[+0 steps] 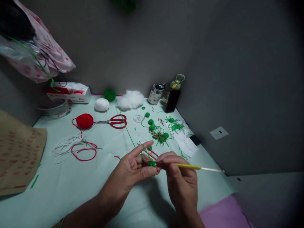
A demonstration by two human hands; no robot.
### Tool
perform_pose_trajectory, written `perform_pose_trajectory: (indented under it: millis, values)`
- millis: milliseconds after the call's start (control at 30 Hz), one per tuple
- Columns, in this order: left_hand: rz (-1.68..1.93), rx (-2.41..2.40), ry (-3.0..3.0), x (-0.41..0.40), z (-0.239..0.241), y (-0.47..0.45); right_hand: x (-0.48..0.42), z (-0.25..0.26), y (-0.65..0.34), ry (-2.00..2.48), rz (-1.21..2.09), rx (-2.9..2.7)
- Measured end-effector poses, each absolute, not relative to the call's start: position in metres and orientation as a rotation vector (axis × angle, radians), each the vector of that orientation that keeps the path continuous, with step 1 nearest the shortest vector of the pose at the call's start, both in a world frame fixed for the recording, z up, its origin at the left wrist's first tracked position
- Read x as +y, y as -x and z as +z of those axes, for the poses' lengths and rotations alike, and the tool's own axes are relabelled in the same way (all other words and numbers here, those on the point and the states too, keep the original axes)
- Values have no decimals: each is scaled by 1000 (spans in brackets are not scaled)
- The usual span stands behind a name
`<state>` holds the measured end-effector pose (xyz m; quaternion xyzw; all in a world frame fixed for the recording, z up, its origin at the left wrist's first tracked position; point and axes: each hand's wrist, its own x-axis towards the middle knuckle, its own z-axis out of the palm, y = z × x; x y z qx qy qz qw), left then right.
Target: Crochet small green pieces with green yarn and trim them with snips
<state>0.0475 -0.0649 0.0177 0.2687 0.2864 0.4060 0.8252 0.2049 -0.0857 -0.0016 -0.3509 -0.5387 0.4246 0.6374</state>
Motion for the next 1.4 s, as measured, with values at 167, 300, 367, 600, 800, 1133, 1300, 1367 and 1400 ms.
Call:
perform_pose_trajectory:
  millis: [167, 300, 367, 600, 800, 1133, 1300, 1367, 1400]
  values:
    - [756, 484, -572, -61, 15, -43, -79, 7, -210, 775, 1244, -932]
    - [731, 443, -604, -61, 14, -44, -80, 11, -211, 727, 1417, -841]
    - [783, 480, -629, -62, 14, -46, -81, 10, -208, 697, 1441, -841]
    - [883, 567, -633, -66, 12, -51, -81, 1, -198, 736, 1237, -963]
    - [861, 559, -640, -64, 14, -49, -79, 1, -200, 773, 1213, -940]
    - [831, 526, -530, -65, 15, -48, -79, 1, -207, 755, 1219, -912]
    - [778, 410, -490, -62, 12, -46, -79, 5, -214, 785, 1253, -880]
    - [786, 403, -490, -61, 11, -46, -80, 6, -215, 798, 1284, -856]
    - [792, 416, -502, -61, 11, -46, -80, 6, -214, 799, 1300, -857]
